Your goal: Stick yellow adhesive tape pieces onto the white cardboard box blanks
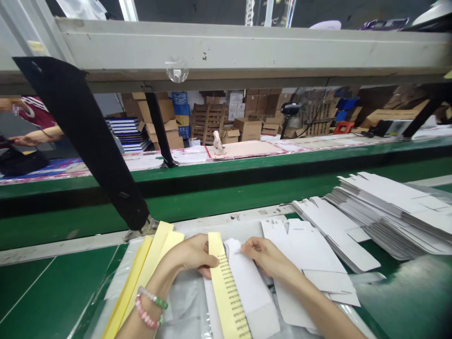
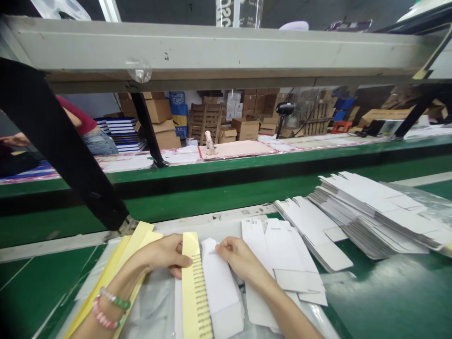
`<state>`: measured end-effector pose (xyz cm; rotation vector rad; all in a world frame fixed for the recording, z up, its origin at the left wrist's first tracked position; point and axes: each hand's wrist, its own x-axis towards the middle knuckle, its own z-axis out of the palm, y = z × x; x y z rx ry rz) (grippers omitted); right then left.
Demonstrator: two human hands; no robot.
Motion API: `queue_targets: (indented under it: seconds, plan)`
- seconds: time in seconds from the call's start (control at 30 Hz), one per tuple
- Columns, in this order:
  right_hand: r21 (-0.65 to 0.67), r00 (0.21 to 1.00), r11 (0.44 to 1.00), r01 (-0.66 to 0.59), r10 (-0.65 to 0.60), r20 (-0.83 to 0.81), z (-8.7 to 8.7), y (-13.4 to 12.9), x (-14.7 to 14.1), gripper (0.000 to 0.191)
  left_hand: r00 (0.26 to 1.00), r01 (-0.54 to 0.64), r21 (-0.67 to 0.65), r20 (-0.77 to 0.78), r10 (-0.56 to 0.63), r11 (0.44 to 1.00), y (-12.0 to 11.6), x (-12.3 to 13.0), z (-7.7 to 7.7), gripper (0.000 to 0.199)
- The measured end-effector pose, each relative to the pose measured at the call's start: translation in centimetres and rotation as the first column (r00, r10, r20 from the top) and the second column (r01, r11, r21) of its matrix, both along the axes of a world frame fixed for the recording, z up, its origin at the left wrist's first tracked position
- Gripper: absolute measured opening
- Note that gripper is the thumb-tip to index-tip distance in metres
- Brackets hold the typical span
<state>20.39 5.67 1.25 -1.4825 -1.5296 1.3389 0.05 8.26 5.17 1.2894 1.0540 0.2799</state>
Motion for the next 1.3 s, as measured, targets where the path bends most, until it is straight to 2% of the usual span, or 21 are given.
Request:
queue_targets:
  seconds: [0.53, 0.8, 0.9, 1.0, 1.13, 1.3]
  plan:
    - [0.073, 0.995, 0.997, 0.019, -0.025, 0.092, -0.19, -0.11, -0.31, 0.025, 0.999, 0.027, 0.006, 0.030, -0.027, 1.000, 0.11, -0.16, -0.26, 0.013]
    - [0.144, 0.975, 0.988, 0.063, -0.092, 0.202, -0.25, -0.18, -0.83, 0.018, 0.999, 0.031, 0.015, 0.024, -0.032, 0.999, 0.06, -0.04, -0.11, 0.015]
    - [0.180, 0.964, 0.979, 0.093, -0.134, 0.228, -0.27, -0.24, -0.89, 0.009, 0.999, 0.029, 0.014, 0.023, -0.029, 0.999, 0.10, -0.04, -0.15, 0.015]
    - [0.191, 0.960, 0.976, 0.104, -0.149, 0.237, -0.20, -0.40, -0.88, 0.021, 0.999, 0.033, 0.009, 0.027, -0.033, 0.999, 0.10, -0.13, -0.23, 0.014]
    - [0.217, 0.931, 0.975, 0.041, -0.116, 0.347, -0.09, -0.41, -0.92, 0.027, 0.998, 0.040, 0.008, 0.041, -0.040, 0.999, 0.11, -0.20, -0.32, 0.013]
    - [0.220, 0.936, 0.974, -0.045, -0.036, 0.351, 0.39, -0.15, -0.69, 0.015, 0.997, 0.051, 0.008, 0.050, -0.051, 0.999, 0.04, -0.09, -0.39, 0.011]
